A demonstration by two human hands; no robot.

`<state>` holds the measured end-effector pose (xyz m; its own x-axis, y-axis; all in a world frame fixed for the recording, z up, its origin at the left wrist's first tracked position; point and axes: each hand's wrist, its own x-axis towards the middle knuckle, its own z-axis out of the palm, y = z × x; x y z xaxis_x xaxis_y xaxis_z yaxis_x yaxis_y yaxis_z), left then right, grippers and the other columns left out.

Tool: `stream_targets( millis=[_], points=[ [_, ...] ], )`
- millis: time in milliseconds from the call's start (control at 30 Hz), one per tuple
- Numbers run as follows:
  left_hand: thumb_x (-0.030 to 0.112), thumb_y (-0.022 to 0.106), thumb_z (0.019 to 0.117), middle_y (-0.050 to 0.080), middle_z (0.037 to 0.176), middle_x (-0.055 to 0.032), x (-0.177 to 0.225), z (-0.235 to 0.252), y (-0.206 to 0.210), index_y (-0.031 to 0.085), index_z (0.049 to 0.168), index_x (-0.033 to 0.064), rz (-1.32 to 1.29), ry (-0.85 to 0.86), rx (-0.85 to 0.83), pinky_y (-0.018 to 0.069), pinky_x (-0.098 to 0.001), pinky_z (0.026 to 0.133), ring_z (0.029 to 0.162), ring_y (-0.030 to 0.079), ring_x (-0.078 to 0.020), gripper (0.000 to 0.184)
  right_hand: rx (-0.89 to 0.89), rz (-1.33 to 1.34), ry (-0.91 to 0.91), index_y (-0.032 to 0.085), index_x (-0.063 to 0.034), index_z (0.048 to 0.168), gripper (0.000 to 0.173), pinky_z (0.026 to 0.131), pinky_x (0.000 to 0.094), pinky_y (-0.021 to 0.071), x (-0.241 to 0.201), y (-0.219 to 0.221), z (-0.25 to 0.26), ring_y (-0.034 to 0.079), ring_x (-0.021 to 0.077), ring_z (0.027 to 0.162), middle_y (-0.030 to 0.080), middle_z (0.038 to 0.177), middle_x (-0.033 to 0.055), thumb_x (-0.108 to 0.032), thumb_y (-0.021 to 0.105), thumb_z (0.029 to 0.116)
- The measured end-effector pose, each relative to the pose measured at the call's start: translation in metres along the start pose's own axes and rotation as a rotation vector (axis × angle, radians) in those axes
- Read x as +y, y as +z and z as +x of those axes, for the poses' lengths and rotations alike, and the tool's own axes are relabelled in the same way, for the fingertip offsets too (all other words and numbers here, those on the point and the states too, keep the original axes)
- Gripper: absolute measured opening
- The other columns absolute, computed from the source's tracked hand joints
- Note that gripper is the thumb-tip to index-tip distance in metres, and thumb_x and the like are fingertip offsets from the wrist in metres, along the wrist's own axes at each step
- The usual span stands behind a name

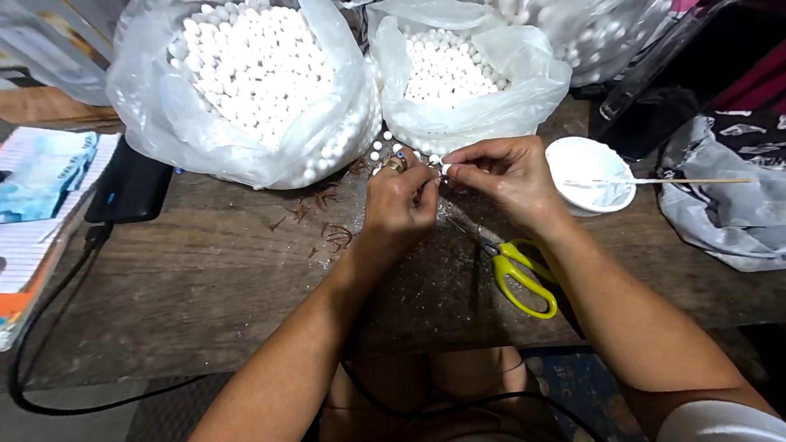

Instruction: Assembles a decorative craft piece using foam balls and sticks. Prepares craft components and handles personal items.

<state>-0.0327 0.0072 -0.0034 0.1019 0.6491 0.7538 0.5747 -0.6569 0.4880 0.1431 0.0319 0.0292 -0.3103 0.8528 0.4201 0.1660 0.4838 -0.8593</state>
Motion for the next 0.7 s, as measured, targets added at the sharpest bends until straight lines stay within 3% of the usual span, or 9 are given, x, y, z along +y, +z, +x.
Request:
stream_targets(
  millis=[500, 600, 700],
  points=[
    [0.000, 0.062, 0.0865, 0.063, 0.075, -0.0126, 0.002, 0.001, 0.001, 0.075, 0.082, -0.0039, -0.046, -0.020, 0.038, 0.0443, -0.0194, 0.065, 0.069, 0.057, -0.0105, 0.014, 0.016, -0.004, -0.025, 0.073, 0.0015, 0.100, 0.012, 0.073, 0.0173, 0.0595, 0.001, 0.002, 0.000, 0.068, -0.0014, 0.074, 0.074, 0.088, -0.0011, 0.002, 0.069, 0.0891],
    [0.000, 0.066, 0.0901, 0.066, 0.081, -0.0098, -0.002, 0.008, -0.005, 0.074, 0.087, -0.0057, -0.198, -0.165, 0.113, 0.0474, -0.0122, 0.067, 0.073, 0.058, -0.0008, 0.011, 0.035, -0.027, -0.026, 0.067, 0.0052, 0.115, 0.022, 0.077, 0.0198, 0.0609, 0.000, -0.003, 0.003, 0.070, 0.0006, 0.081, 0.073, 0.095, -0.0001, -0.001, 0.066, 0.0942],
    [-0.003, 0.067, 0.0922, 0.062, 0.086, -0.0021, -0.002, 0.018, -0.018, 0.073, 0.094, -0.0052, -0.357, -0.420, 0.145, 0.0490, -0.0102, 0.067, 0.073, 0.057, 0.0045, 0.007, 0.066, -0.162, -0.015, 0.069, 0.0045, 0.113, 0.020, 0.076, 0.0176, 0.0596, 0.006, -0.003, 0.004, 0.069, -0.0004, 0.079, 0.073, 0.096, 0.0037, -0.005, 0.065, 0.0964]
  ],
)
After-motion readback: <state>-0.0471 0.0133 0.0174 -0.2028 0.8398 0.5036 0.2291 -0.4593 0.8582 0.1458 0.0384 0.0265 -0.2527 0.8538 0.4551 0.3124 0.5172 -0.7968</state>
